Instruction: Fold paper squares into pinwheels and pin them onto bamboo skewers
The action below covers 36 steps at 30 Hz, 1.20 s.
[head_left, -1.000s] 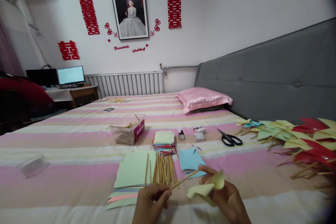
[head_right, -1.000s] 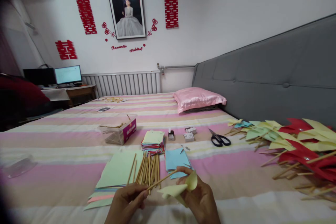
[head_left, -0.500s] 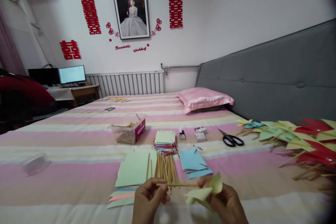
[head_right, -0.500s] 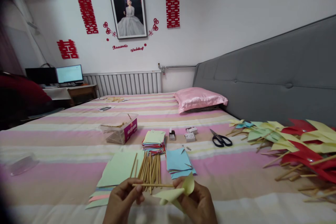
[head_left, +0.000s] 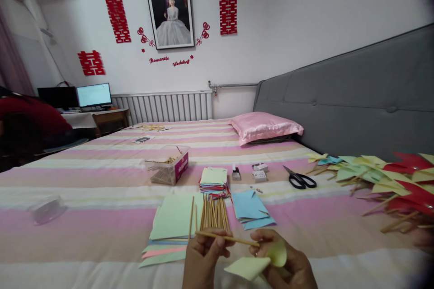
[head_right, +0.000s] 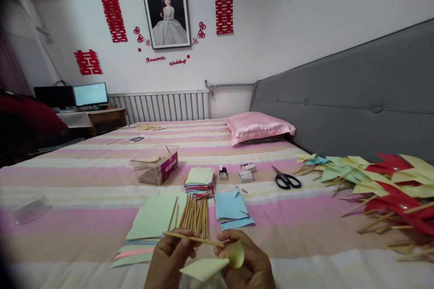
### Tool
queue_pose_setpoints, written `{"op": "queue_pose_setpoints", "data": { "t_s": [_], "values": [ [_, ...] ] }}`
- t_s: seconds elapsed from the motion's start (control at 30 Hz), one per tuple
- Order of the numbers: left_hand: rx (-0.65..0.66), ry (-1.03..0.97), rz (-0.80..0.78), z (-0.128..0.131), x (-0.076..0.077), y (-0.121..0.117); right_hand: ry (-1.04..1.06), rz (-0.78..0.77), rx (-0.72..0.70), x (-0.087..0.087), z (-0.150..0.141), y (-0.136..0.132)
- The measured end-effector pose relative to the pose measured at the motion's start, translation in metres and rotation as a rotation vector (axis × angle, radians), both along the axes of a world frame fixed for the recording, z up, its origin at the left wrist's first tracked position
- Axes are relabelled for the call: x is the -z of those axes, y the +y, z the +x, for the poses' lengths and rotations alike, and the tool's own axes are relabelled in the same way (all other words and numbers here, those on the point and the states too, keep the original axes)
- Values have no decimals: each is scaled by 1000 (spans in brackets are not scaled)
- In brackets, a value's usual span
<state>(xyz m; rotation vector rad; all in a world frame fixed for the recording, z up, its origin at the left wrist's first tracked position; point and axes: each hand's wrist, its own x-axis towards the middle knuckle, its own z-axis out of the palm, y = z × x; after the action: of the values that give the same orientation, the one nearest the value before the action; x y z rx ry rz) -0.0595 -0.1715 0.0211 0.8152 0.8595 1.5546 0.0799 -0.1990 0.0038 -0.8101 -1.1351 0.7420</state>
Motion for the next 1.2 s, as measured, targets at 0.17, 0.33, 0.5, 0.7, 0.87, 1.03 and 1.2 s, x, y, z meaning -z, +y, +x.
{"op": "queue_pose_setpoints", "data": {
  "t_s": [0.17,0.33,0.5,0.7,0.87,1.03,1.2],
  "values": [
    [-25,-79,-69,0,-2,-1,-66,206,74,11,0,5],
    [12,-108,-103,-2,-1,-1,-197,317,143,12,4,6],
    [14,-87,-94,-2,1,1,-233,315,183,16,4,6],
    [24,-90,-94,0,-1,0,-244,330,234,15,5,5],
    [35,-112,-115,1,-3,-2,-242,358,264,13,6,5],
    [70,-123,-104,-1,1,0,-246,361,261,16,6,5],
    [69,-116,-91,-1,0,-1,-230,359,297,16,3,7]
  ]
}}
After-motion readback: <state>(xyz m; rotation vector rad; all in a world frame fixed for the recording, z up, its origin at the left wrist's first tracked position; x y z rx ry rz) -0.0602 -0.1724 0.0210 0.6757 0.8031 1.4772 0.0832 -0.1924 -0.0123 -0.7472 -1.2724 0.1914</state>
